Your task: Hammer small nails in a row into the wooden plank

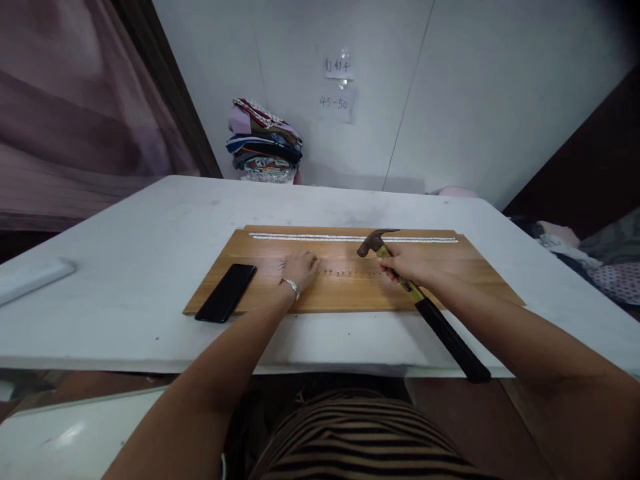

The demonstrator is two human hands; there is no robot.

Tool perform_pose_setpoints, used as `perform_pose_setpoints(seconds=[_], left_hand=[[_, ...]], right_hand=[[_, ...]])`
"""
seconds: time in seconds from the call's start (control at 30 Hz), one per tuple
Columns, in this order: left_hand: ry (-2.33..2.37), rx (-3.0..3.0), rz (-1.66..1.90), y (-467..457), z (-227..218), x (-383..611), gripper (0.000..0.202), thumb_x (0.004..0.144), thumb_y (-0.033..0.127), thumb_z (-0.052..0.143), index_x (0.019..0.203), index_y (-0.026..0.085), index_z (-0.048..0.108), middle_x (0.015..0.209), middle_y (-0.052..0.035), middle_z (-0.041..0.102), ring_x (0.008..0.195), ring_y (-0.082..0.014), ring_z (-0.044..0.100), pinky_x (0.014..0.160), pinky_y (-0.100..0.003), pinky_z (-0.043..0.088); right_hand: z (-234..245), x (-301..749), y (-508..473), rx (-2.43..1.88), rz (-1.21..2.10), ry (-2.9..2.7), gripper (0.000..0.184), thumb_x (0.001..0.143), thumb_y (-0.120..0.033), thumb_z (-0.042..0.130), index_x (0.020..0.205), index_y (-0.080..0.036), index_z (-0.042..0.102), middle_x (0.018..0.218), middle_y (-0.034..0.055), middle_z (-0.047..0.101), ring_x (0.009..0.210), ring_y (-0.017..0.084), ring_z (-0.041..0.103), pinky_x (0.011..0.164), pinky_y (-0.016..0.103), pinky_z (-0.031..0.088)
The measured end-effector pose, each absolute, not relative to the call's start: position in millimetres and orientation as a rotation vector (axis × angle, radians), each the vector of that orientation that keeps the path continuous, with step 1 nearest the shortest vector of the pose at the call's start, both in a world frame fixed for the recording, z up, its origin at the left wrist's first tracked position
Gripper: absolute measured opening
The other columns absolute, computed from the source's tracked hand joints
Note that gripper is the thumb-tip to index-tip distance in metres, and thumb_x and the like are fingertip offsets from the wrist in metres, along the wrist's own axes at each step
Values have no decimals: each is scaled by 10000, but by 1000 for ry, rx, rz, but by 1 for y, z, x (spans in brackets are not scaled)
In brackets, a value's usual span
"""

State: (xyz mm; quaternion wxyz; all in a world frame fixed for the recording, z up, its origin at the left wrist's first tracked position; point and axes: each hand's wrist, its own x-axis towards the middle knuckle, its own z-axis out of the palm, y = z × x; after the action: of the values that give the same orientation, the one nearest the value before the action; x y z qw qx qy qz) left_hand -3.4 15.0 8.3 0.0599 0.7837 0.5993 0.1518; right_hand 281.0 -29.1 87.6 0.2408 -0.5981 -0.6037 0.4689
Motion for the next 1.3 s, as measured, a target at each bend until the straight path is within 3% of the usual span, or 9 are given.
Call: perform_pose_setpoints(seconds=[0.1, 0.27, 0.43, 0.7, 1.3], left_hand=[[1803, 2432, 374, 12, 1, -1, 274, 964, 324, 471, 950, 205, 717, 1120, -116, 699, 1114, -270, 586, 983, -408, 409], [1830, 2439, 379, 10, -1, 3, 294, 970, 337, 445, 970, 199, 705, 1147, -125, 690, 1145, -280, 573, 1012, -423, 380], [1849, 2426, 406, 9, 1, 4, 282, 969, 326, 445, 969, 195, 694, 1150, -129, 695, 1157, -283, 575, 1042, -427, 362], [1803, 2374, 484, 10, 0, 4, 246, 941, 328, 491, 972, 194, 695, 1147, -141, 686, 1163, -297, 575, 1056, -438, 370], [1815, 2413, 425, 12, 0, 6, 253, 941, 315, 478, 973, 184, 692, 1133, -142, 667, 1134, -287, 575, 1021, -408, 421]], right_hand=[[86, 278, -34, -1728, 1160, -1784, 232, 945, -342, 548, 778, -219, 444, 524, -56, 478, 398, 85, 439, 389, 208, 349], [79, 276, -35, -1784, 1098, -1837, 278, 991, -467, 481, 867, -218, 466, 633, -42, 556, 395, 72, 464, 384, 203, 345], [75, 273, -33, -1754, 1109, -1809, 170, 996, -406, 479, 1004, -237, 472, 670, -66, 530, 402, 72, 453, 381, 201, 364], [84, 260, -36, -1810, 1109, -1824, 95, 992, -330, 467, 973, -237, 465, 662, -57, 521, 388, 77, 438, 365, 216, 345], [84, 261, -38, -1863, 1141, -1800, 172, 985, -401, 506, 986, -229, 497, 680, -39, 548, 395, 81, 443, 365, 223, 334]])
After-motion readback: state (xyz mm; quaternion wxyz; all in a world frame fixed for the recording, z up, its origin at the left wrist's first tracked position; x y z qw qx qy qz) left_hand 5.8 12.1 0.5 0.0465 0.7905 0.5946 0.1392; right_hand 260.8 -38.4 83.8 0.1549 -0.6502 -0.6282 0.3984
